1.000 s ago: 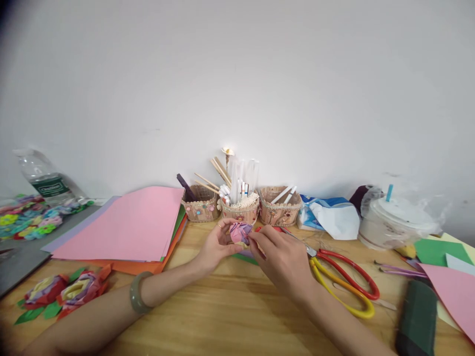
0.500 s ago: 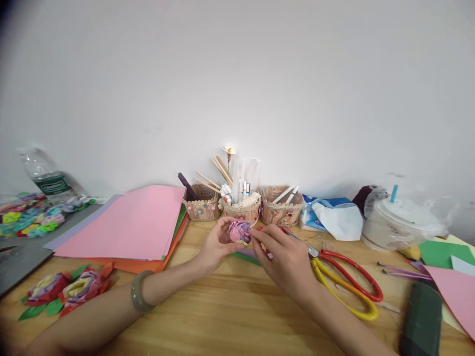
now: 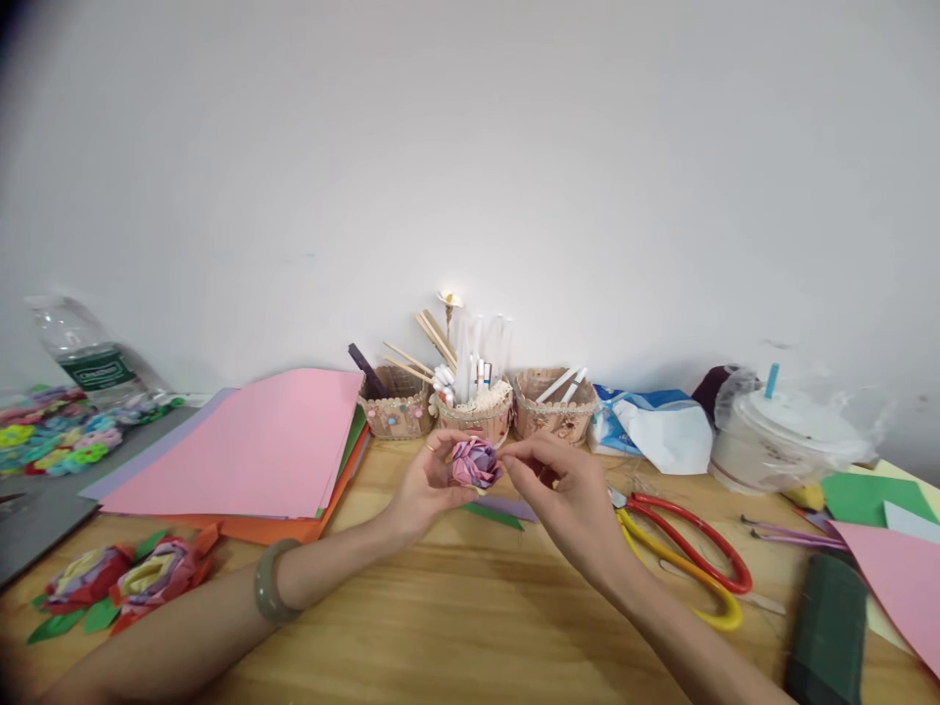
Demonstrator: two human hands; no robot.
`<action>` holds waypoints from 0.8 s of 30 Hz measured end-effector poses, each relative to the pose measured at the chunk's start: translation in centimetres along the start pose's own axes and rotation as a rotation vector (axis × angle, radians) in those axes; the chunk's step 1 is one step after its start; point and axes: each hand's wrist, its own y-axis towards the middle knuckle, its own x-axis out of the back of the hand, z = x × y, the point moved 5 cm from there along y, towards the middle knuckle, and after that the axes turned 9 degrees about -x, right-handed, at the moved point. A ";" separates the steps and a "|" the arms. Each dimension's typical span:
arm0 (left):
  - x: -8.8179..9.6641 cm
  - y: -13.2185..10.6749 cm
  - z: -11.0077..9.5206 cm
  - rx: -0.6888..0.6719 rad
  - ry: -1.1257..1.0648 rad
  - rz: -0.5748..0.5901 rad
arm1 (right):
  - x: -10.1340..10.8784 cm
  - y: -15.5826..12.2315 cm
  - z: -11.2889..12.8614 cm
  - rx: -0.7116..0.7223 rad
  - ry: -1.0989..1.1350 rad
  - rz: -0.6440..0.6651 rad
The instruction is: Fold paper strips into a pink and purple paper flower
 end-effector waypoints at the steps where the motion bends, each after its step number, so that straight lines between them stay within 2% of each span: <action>1: 0.0 0.0 0.0 0.001 -0.002 0.001 | -0.1 0.0 0.0 -0.003 -0.013 0.020; 7: -0.1 -0.2 0.1 -0.012 0.019 0.018 | -0.4 -0.1 0.2 0.033 -0.082 0.021; 11: -0.1 -0.4 -0.1 -0.046 0.069 -0.012 | -0.6 -0.3 0.3 0.084 -0.128 0.029; 15: -0.1 -0.6 -0.4 -0.049 0.135 0.004 | -0.7 -0.5 0.7 0.170 -0.208 -0.023; 17: -0.1 -0.6 -0.4 -0.011 0.080 0.014 | -0.6 -0.6 0.9 0.207 -0.237 -0.052; 20: -0.1 -0.5 0.0 0.122 -0.084 -0.002 | -0.6 -0.7 1.0 0.235 -0.247 -0.068; 24: -0.1 -0.5 0.5 0.272 -0.166 -0.074 | -0.5 -0.5 0.8 0.223 -0.243 -0.075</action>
